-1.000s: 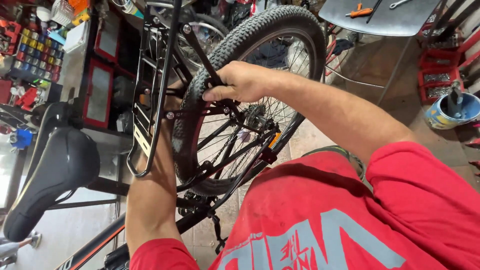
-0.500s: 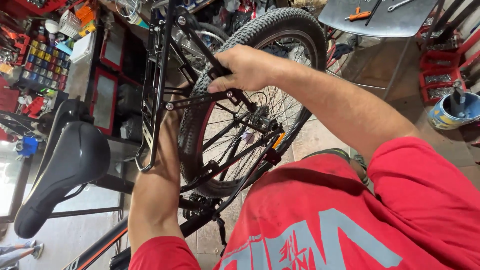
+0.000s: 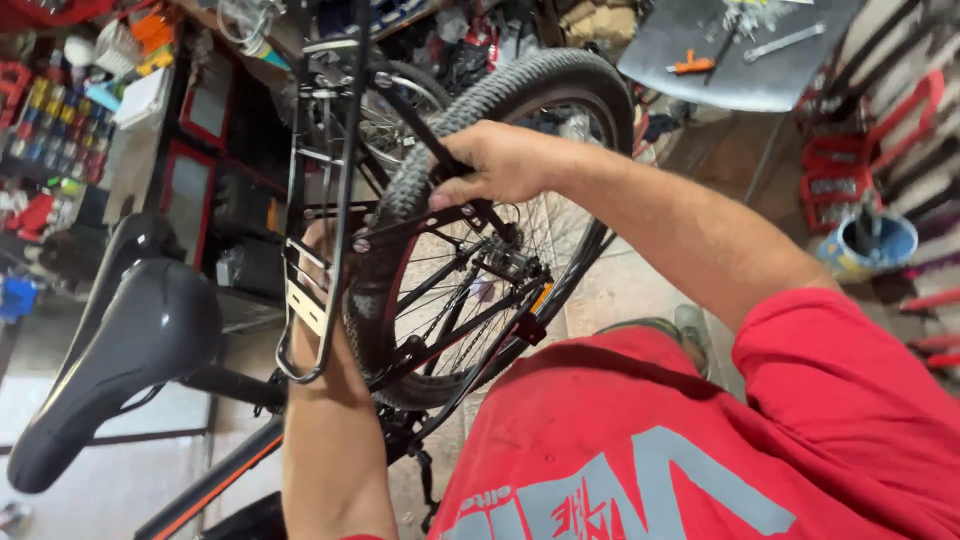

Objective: Finalizing the installation of a rear rack on a mountain bike by aligning it and tightening the mounting bolts with a tool.

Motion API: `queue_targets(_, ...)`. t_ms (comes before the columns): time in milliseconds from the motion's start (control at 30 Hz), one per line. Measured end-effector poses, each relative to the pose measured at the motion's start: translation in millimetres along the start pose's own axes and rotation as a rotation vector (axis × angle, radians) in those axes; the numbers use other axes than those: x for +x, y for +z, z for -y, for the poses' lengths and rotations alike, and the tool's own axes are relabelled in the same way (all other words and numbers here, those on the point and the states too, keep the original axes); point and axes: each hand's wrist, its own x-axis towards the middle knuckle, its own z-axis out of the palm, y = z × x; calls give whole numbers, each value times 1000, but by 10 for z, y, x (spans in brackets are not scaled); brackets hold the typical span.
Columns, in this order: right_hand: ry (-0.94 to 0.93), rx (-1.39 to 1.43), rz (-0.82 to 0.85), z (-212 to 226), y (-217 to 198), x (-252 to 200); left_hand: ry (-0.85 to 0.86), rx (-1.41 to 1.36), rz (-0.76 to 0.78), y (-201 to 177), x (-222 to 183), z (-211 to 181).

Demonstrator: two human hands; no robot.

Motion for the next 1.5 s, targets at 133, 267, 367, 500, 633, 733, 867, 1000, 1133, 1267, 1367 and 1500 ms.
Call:
queue_targets(133,-46,5,-10,-258,96,61,-109,33,-91,-169,-302,4)
queue_targets(267,-62,72,-22,-351,43,79,-276,42,-173,-115,-719,8)
queue_targets(367,-98,109,18,-362,1,114,-418,52,-258,-62,-1070,-34)
queue_targets(500,-136,98,86,-351,-10,215,-774,-284,-299,116,-1591,-244)
queue_targets(633,-172,89,87,-440,85,207,-401,-1209,-755,596,-1964,388)
queue_targets(733,-190,100,85,-526,109,227,-115,-1639,-716,379,-1743,24)
queue_targets(867,-195,60,144,-472,137,214,-924,-1252,-1109,379,-1393,-21)
queue_targets(1000,-197,-1,144,-581,138,186,-1214,-107,-633,338,-1725,318)
queue_targets(1133,-166,-11,140,-548,245,173,-806,363,-763,175,-1621,-368)
queue_targets(1267,-203,-1,175,-300,314,197,-377,127,-624,58,-1021,-823)
queue_targets(1367,-227,28,197,-320,353,207,-432,151,-522,143,-705,-662)
queue_targets(1500,-227,169,212,-678,389,96,-317,201,-524,342,-662,-138)
